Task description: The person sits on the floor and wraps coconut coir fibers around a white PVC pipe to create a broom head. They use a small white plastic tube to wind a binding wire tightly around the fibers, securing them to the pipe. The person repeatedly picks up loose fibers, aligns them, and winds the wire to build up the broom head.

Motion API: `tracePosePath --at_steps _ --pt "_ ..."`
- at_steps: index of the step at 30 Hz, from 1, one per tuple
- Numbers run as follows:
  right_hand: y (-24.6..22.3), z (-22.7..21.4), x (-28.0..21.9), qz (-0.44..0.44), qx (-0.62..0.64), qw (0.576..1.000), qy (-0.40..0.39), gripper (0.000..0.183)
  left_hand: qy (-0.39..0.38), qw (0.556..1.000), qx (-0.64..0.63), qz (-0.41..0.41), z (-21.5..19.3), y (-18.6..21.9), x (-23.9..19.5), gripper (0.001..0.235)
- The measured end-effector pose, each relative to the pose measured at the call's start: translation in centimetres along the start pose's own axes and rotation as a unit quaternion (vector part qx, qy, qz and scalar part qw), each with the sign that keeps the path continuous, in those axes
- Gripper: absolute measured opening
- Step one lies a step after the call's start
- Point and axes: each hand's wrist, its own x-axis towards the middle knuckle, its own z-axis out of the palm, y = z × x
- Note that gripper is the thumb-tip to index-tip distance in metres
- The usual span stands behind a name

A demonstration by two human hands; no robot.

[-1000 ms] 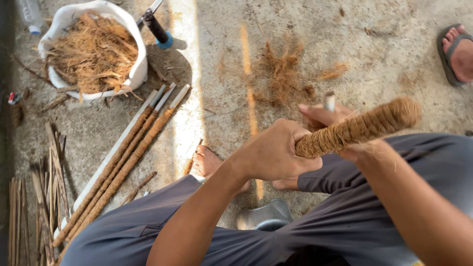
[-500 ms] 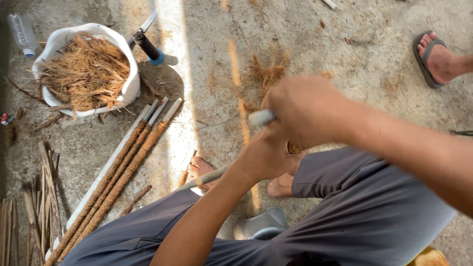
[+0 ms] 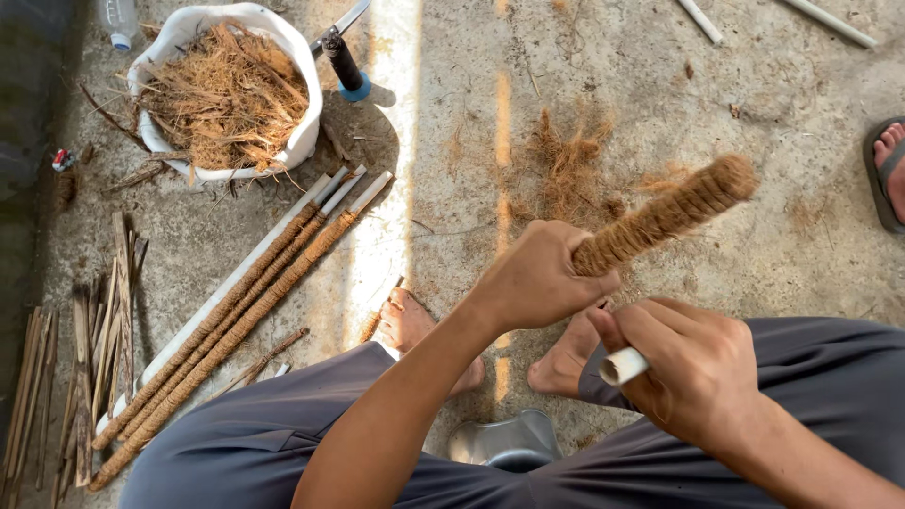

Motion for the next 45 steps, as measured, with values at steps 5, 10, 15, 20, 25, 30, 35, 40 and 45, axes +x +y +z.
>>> tracePosePath --at_steps 5,10,15,20,25,30,35,40,45 --pt "1.7 2.1 -2.5 0.081 0.066 0.994 0.018 0.043 -0.025 0.998 -0.061 0.014 0.4 -1.1 0.2 0.032" --pt "4.6 5.1 -3.9 0.287 0.363 0.886 -0.043 0.050 -0.069 0.977 -0.177 0.101 0.8 -3.3 1.4 0.018" --pt "7.3 7.0 -3.5 0.362 0.620 0.692 -0.073 0.050 -0.153 0.956 -0.246 0.041 0.1 -5.7 2.7 0.010" --pt "6.9 8.3 -3.9 0.368 0.716 0.580 -0.122 0.048 -0.193 0.915 -0.354 0.021 -0.1 -8.4 2.4 0.016" --pt "8.0 8.9 -3.2 0.425 0.662 0.603 -0.130 0.049 -0.200 0.882 -0.422 0.056 -0.1 -10.4 1.8 0.023" --pt "10.3 9.7 -2.6 0.427 0.649 0.610 -0.157 0.047 -0.207 0.891 -0.400 0.057 0.6 -9.7 0.6 0.017" --pt "12.1 7.9 -0.8 0.405 0.602 0.631 -0.274 0.034 -0.225 0.921 -0.313 0.057 2.9 -7.7 -0.8 0.018" --pt "12.4 5.4 7.6 0.264 0.293 0.735 -0.551 0.039 -0.273 0.909 -0.314 0.018 4.6 -6.5 -1.4 0.015" --pt "9.1 5.5 12.8 0.182 0.208 0.685 -0.674 0.044 -0.189 0.957 -0.176 -0.133 3.4 -5.2 -1.3 0.028"
